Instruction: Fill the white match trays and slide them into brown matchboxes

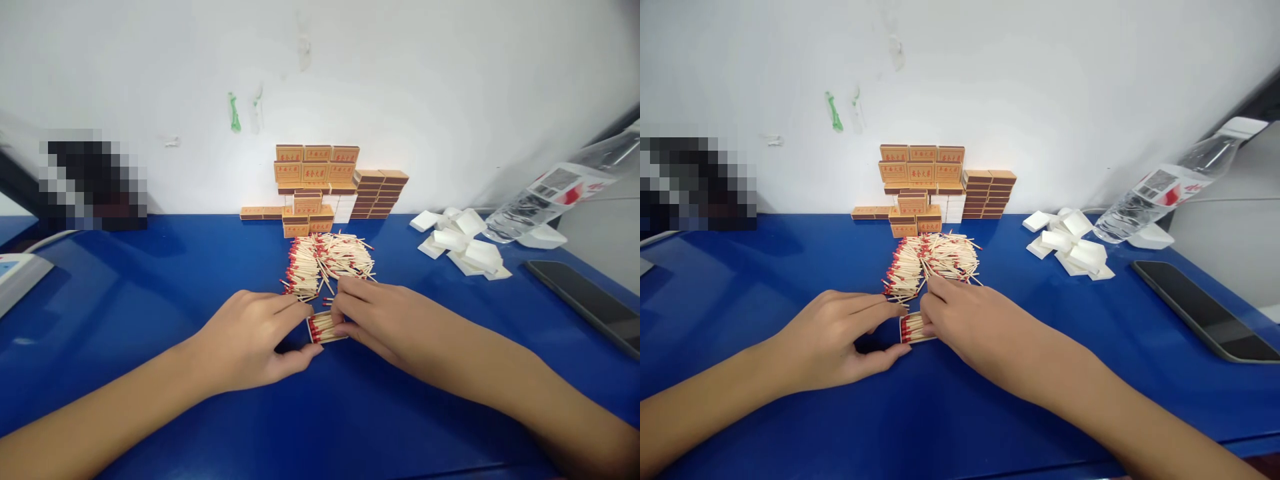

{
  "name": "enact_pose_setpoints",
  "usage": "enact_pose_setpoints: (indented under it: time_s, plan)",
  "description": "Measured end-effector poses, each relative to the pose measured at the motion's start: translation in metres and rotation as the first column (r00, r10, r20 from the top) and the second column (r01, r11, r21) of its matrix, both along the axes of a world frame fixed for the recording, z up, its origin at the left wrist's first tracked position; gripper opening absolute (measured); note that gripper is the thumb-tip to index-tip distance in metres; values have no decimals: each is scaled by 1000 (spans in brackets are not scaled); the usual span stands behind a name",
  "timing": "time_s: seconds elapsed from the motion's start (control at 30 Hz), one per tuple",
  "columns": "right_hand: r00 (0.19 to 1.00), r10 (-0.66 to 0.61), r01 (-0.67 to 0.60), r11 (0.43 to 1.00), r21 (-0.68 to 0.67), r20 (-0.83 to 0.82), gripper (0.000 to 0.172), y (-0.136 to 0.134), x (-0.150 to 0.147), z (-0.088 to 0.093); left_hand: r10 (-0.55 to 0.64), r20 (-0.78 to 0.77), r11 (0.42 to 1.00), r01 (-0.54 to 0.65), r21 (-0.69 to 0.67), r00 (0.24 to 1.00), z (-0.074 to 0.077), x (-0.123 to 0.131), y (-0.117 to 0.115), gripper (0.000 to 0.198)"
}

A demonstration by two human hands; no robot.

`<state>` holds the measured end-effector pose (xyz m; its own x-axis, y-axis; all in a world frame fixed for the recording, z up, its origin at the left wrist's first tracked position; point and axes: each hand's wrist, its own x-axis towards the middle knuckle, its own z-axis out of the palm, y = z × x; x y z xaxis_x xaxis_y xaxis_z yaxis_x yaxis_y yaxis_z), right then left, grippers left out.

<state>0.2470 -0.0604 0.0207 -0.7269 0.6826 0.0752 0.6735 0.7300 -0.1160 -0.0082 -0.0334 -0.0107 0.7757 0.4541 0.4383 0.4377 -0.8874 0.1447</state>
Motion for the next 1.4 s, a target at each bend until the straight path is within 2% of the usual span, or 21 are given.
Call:
enact_pose_setpoints:
  time_s: [0.3,0.67,1.4]
  plan:
    - [996,-16,12,999,-50,-89,15,-1,-12,7,-5,-2,1000,5,-5,1000,2,0,0,19]
    - [993,-85,69,979,-191,-79,17,3,-2,8,-4,6,1000,4,-2,1000,2,0,-1,22]
    - [991,-77,54,977,-208,-107,19,4,-5,5,-6,-4,1000,6,-6,1000,2,0,0,22]
